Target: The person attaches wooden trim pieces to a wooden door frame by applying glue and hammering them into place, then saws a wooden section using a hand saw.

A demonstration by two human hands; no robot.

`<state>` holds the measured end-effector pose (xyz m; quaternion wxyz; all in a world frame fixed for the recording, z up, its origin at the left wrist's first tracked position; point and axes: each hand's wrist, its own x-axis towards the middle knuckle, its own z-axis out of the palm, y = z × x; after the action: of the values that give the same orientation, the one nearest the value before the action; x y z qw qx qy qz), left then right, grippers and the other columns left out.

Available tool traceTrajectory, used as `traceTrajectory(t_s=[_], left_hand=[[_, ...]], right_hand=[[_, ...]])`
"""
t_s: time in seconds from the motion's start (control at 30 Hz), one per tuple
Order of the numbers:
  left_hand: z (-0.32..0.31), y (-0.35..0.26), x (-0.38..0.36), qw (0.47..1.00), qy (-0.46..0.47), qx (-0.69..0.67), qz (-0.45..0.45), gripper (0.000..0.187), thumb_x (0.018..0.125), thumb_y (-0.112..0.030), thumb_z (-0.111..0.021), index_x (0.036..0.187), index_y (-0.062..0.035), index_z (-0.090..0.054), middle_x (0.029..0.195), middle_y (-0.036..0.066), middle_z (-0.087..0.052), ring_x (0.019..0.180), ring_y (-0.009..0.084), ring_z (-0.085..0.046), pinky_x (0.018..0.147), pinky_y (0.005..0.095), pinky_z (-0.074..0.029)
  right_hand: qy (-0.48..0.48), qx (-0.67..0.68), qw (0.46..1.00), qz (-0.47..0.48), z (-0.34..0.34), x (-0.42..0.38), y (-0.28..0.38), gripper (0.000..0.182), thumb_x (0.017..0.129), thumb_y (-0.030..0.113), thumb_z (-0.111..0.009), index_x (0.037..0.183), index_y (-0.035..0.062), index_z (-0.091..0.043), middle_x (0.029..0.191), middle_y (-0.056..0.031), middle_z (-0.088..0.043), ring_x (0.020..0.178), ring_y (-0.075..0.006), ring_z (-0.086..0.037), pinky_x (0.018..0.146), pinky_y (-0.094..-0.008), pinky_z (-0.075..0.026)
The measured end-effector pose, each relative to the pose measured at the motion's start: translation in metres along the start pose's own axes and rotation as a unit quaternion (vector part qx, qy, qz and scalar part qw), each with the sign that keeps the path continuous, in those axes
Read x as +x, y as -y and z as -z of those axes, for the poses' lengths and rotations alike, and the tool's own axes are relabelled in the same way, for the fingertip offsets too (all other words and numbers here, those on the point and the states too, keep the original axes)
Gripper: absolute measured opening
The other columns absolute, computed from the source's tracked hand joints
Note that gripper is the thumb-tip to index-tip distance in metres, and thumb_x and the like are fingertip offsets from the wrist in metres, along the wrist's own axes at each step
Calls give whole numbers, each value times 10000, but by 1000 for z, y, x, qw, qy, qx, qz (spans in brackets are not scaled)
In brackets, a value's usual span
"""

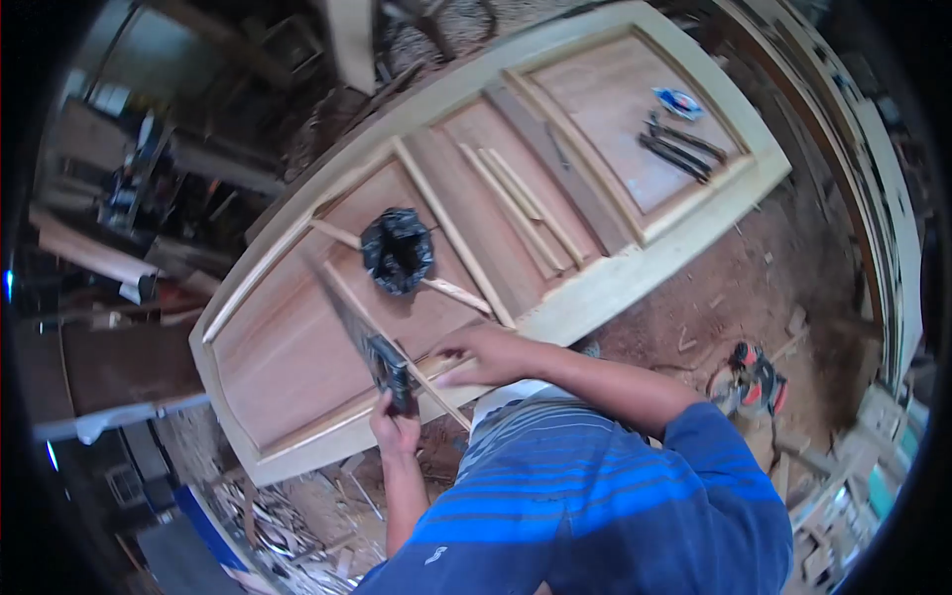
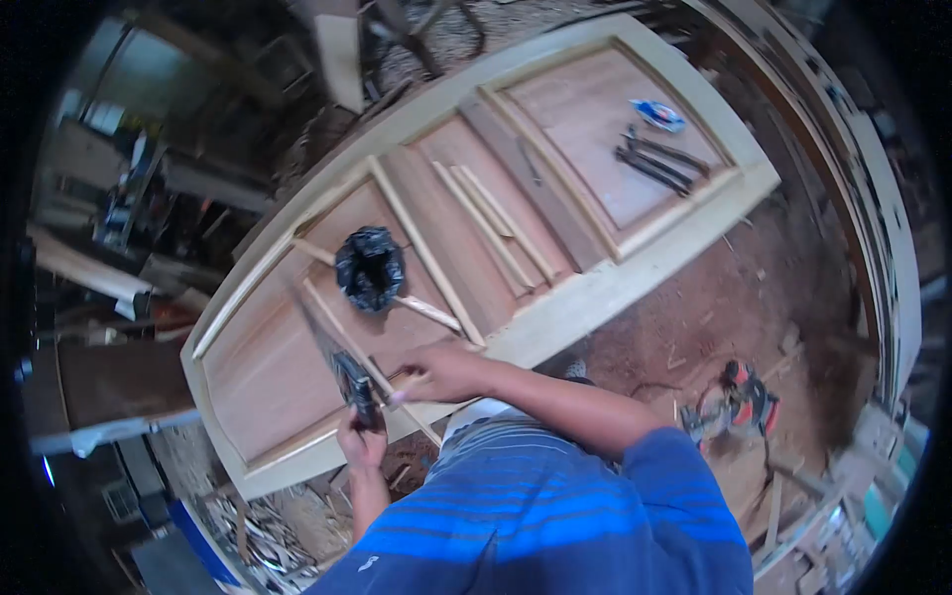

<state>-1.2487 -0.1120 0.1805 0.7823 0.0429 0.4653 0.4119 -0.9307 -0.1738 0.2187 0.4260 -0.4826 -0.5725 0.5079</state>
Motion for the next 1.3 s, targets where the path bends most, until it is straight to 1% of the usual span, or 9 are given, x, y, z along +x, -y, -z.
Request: traceTrajectory(t_s=[0.13,0.23,0.37,0.43,0.63,0.9,1.07,1.17,1.3], left_hand=[[-13,60,-15,956,246,153,41,419,1055,-89,-670,1455,1,-586,1328,139,-714,1188,264,-721,1076,453,-589],[-92,106,-27,924,266,271,53,540,1047,-118,-731,1530,-24,-507,1351,118,-665,1225,258,-691,1074,455,-578],[-165,165,6,738,398,539,75,723,956,-171,-843,1585,9,-536,1490,147,-656,1390,266,-627,1187,410,-488],[-176,200,54,554,427,705,-118,560,960,-233,-843,1457,-37,-675,1387,148,-750,1351,258,-674,1166,447,-509],[-269,314,174,347,502,694,-383,633,975,-278,-813,1534,-91,-583,1521,229,-615,1450,433,-559,1240,528,-433],[-324,407,249,218,516,691,-457,708,1035,-504,-644,1597,-94,-509,1695,152,-454,1646,349,-290,1386,548,-114],[-326,409,253,223,511,706,-436,730,1022,-538,-643,1610,-126,-510,1704,121,-445,1646,334,-287,1386,545,-115],[-322,409,256,226,510,704,-440,738,1021,-548,-641,1614,-129,-509,1709,119,-437,1648,333,-283,1387,545,-114],[-324,410,253,216,506,708,-444,752,1022,-558,-635,1624,-128,-500,1714,119,-432,1651,328,-280,1389,541,-110]], right_hand=[[-101,-1,995,-4,-10,-29,30,486,983,443,-797,1183,5,-731,1085,-196,-763,1018,-339,-754,918,-480,-577],[-243,99,965,7,8,-78,30,390,983,344,-799,1160,4,-728,1047,-171,-754,971,-274,-743,889,-434,-576],[-404,118,906,-48,50,-171,32,272,966,221,-822,1127,22,-731,969,-100,-743,887,-163,-706,822,-355,-570],[-504,103,852,-100,53,-212,19,229,967,195,-823,1101,33,-731,910,-72,-737,839,-134,-694,785,-334,-563],[-661,55,721,-201,13,-264,-33,173,974,184,-814,1015,34,-738,830,-51,-699,746,-117,-646,711,-322,-529],[-685,56,658,-308,-47,-252,-44,196,986,200,-808,1032,23,-736,849,-41,-697,767,-126,-644,716,-321,-523],[-663,66,659,-348,-46,-253,-37,217,986,179,-802,1093,14,-710,921,-64,-709,815,-120,-650,739,-308,-525],[-752,82,610,-238,-60,-236,-54,331,985,150,-791,1247,-19,-680,992,-94,-704,866,-142,-672,778,-307,-549],[-750,1,609,-259,-54,-219,-36,561,999,142,-765,1484,-70,-579,1190,-189,-735,1028,-211,-736,903,-333,-584]])
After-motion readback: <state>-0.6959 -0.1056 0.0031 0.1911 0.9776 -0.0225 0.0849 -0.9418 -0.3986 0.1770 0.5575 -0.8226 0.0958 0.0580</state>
